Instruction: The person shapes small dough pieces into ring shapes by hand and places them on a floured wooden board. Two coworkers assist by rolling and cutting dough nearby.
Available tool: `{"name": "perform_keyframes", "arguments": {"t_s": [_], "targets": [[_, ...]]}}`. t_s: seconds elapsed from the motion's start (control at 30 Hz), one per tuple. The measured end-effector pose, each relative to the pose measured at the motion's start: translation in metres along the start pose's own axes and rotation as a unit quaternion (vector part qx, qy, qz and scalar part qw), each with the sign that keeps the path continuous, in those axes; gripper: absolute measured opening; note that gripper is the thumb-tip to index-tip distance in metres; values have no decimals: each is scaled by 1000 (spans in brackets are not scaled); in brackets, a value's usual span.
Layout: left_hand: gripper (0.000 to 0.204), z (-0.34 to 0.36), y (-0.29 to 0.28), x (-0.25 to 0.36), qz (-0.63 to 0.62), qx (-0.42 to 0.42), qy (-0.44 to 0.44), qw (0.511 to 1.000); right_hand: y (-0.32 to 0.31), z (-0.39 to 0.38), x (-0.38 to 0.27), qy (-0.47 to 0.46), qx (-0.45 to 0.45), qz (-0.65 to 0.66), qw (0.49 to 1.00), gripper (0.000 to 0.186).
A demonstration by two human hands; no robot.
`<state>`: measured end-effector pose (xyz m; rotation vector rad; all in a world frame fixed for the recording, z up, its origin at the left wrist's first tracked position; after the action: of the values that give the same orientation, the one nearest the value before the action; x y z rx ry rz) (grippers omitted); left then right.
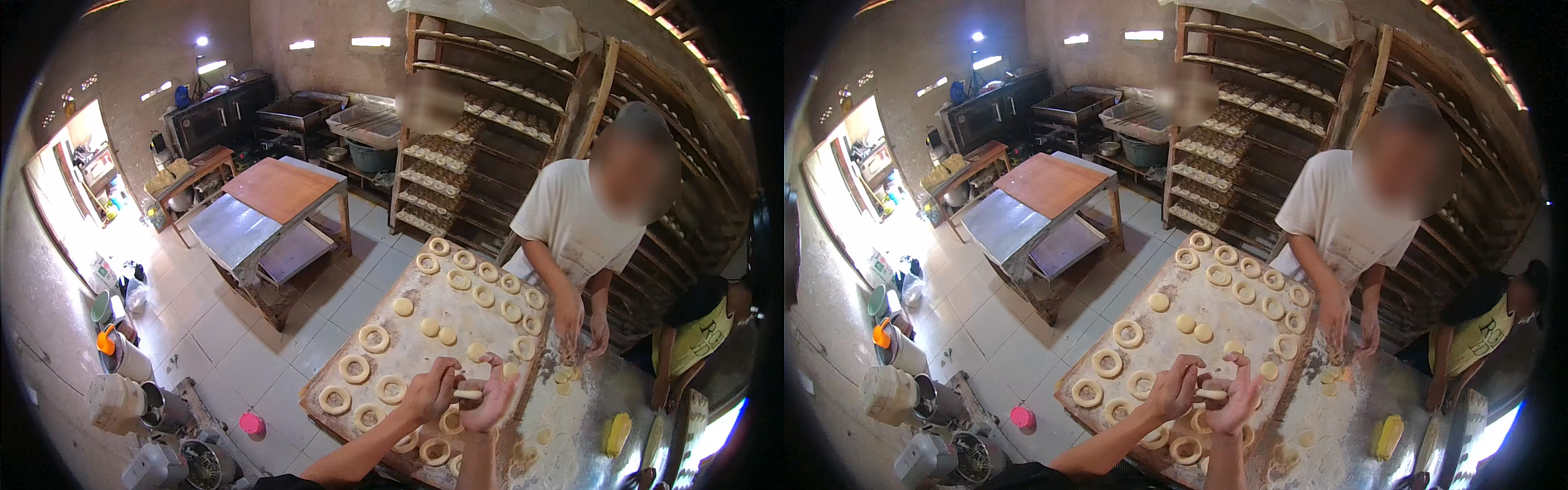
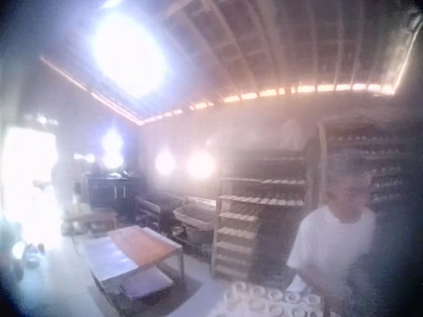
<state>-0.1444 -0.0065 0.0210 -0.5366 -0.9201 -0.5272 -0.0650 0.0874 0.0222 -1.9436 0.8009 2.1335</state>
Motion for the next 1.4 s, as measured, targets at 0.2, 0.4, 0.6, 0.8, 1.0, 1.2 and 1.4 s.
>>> {"name": "perform_keyframes", "arguments": {"t_s": [0.2,0.4,0.6,0.8,1.0,1.2,1.4], "targets": [[16,17,-30,-18,3,-9,-11,1000,17,30,24,57,-12,84,995,90],[20,31,-43,-35,91,-45,-24,995,18,58,38,63,8,-17,998,70],[24,44,-49,-44,115,-100,-62,986,41,63,16,22,-80,-4,997,84],[27,52,-52,-47,40,-115,-64,990,43,77,24,75,-32,-118,990,75],[33,81,-63,-79,223,-75,-7,972,37,109,49,190,96,-232,949,80],[56,64,-95,-103,356,-119,-55,925,29,92,55,278,134,-554,773,77],[77,36,-89,-99,426,-217,-68,875,40,88,70,179,111,-669,712,81]]}}
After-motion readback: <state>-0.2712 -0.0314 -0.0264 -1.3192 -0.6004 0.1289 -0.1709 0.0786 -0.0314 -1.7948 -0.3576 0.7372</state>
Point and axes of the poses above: each hand's wrist, its own z-axis towards the middle knuckle, its own y-axis out of the palm, x = y × z, the point moved 6 cm from there along z, towards the middle knuckle, and after that the axes turned 11 degrees about y, right-handed, at the moved point
